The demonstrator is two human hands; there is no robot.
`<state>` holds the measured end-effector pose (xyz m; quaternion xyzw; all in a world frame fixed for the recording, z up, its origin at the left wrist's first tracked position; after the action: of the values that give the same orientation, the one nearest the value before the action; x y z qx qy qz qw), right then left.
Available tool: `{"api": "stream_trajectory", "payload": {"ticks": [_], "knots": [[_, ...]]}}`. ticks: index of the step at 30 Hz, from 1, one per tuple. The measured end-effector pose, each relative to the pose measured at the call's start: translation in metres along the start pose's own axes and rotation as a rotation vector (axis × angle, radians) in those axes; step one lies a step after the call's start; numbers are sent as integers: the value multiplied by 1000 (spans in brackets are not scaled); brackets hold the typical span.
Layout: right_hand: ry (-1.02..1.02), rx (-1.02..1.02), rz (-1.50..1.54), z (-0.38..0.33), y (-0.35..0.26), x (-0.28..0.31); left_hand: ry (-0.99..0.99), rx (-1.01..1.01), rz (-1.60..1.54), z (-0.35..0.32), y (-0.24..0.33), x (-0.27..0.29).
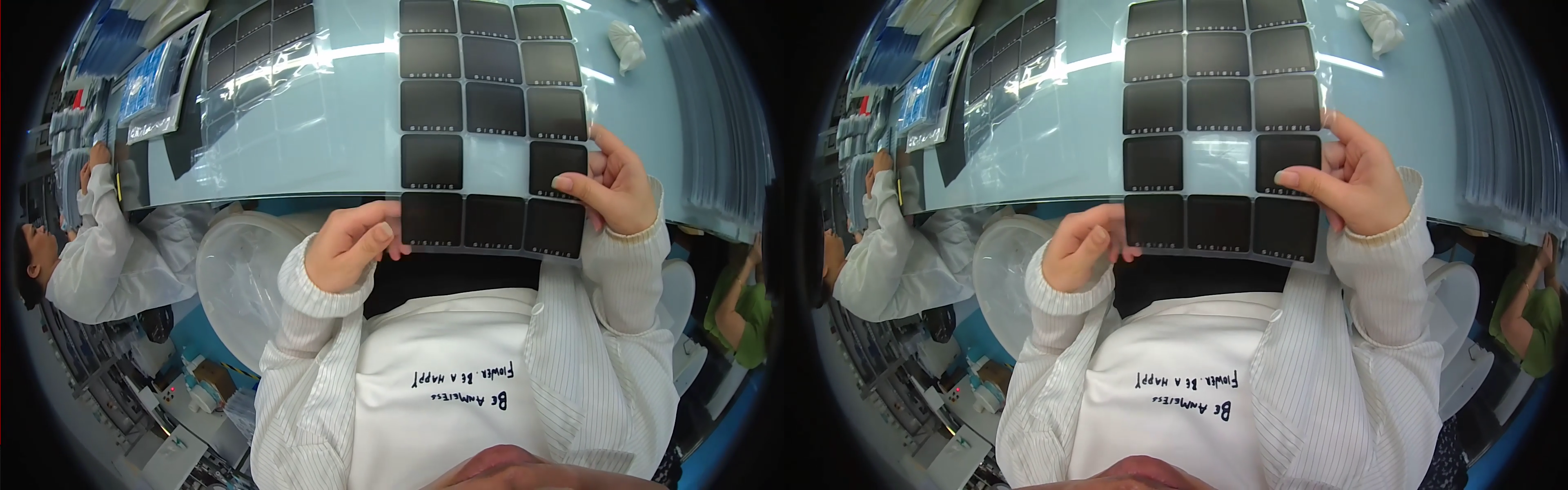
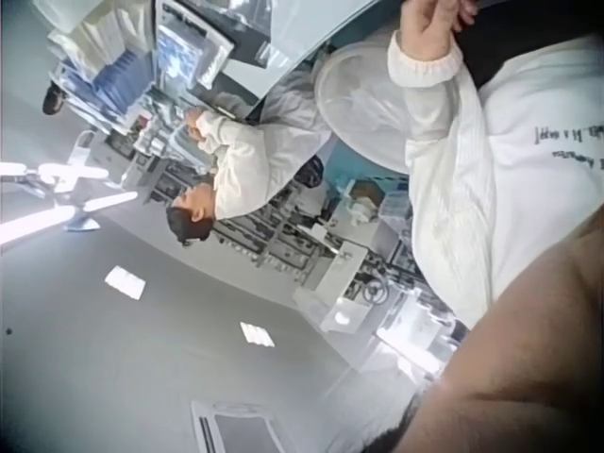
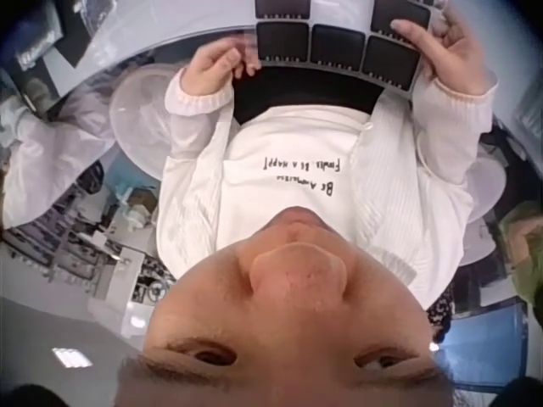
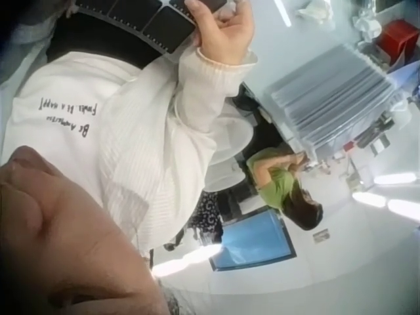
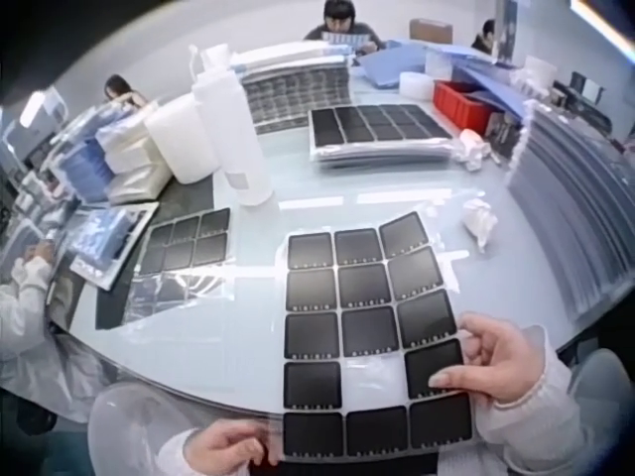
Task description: Inspecting sheets of small rectangular components, wiping them with a cloth, and organizing them at a workstation.
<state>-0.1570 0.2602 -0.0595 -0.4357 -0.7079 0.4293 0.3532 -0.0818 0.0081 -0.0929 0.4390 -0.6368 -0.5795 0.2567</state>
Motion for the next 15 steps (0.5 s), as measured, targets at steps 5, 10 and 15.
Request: {"api": "stream_trajectory", "payload": {"ticks": [5,10,15], "knots": [[-79,-35,12,-16,6,-12,212,53,185,7,26,9],[102,34,180,-20,17,8,250,109,168,10,29,-1],[106,105,339,-15,11,15,271,49,-25,12,36,5]]}}
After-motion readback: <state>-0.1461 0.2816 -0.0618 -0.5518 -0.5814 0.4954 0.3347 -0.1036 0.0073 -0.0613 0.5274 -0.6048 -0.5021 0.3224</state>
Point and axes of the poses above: each hand's wrist, its own z-axis towards the middle knuckle, its own x-axis out of the back of the hand, y = z × x, the point moved 10 cm from there along z, towards the middle knuckle, and after that the axes turned 4 degrees about -y, right-handed, at the moved point
